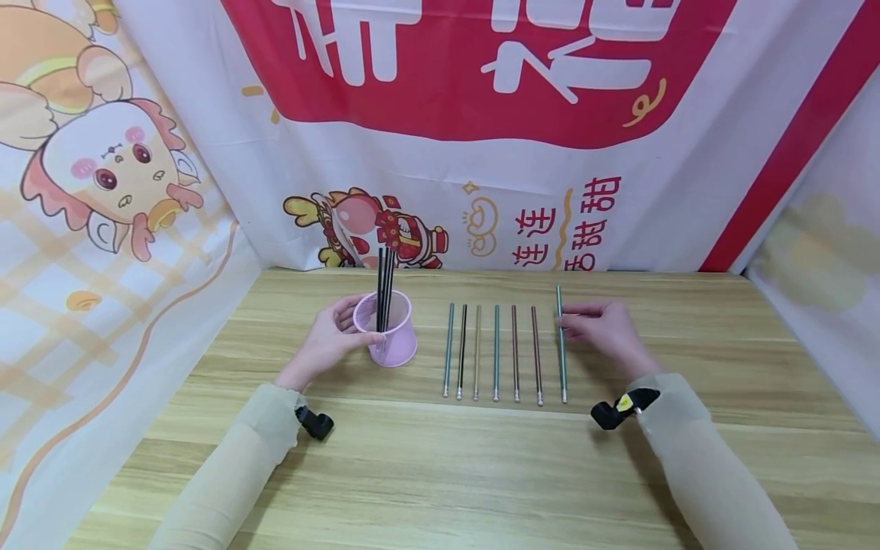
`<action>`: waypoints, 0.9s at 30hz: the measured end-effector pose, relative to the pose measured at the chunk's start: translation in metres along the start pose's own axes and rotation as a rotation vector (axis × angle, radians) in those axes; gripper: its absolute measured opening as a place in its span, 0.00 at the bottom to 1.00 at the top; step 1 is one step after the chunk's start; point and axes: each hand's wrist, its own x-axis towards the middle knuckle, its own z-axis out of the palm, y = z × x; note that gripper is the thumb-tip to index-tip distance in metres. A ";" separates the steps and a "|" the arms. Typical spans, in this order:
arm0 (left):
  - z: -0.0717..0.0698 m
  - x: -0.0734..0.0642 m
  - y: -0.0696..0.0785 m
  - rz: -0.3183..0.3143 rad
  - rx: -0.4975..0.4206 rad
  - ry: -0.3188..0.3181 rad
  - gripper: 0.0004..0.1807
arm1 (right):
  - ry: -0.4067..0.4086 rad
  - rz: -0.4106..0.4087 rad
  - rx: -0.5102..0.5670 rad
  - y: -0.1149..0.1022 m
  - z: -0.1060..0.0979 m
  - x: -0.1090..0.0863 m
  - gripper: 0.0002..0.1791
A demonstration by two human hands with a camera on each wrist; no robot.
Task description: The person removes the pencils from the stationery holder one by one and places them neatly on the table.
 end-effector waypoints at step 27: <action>-0.001 0.000 -0.001 -0.005 0.007 0.000 0.45 | -0.001 0.179 -0.157 -0.002 0.017 0.003 0.26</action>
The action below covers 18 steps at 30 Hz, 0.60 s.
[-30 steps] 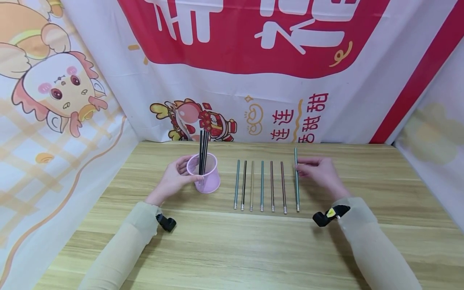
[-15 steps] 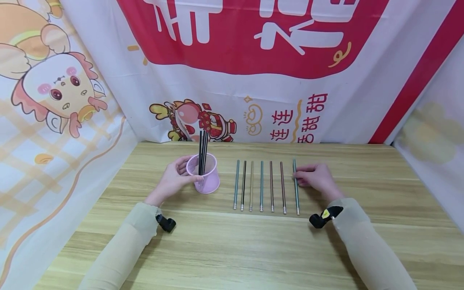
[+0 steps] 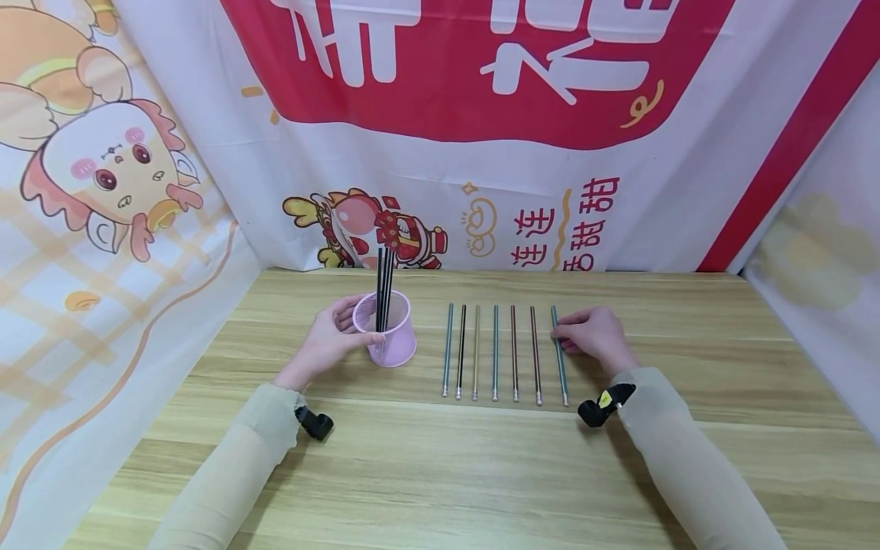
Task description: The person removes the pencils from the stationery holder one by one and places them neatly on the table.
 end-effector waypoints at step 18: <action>0.002 0.000 0.002 0.021 -0.031 -0.003 0.45 | -0.003 0.009 0.001 0.005 -0.002 0.004 0.25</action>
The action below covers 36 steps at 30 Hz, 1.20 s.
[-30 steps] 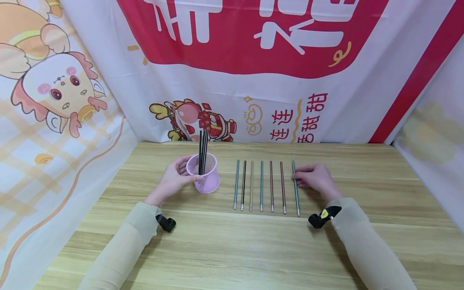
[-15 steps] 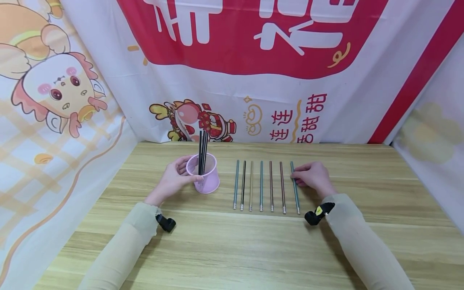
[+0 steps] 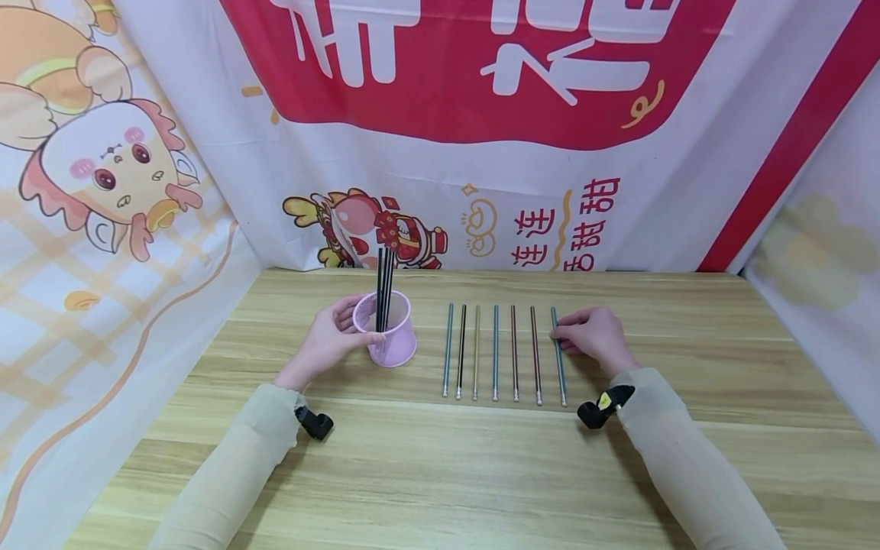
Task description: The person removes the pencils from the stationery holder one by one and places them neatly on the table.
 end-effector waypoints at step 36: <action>0.000 -0.001 0.000 -0.009 0.014 -0.003 0.46 | 0.103 -0.167 0.236 -0.049 -0.030 -0.040 0.37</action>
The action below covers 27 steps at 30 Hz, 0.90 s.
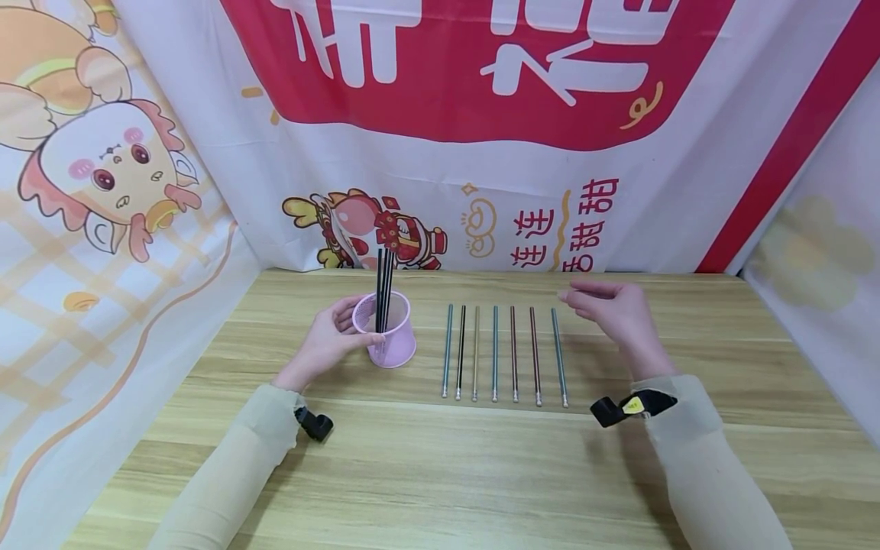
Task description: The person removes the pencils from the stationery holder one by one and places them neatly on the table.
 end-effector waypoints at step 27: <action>-0.001 0.001 -0.002 -0.007 -0.007 0.002 0.45 | -0.154 -0.102 -0.035 -0.035 0.110 -0.012 0.31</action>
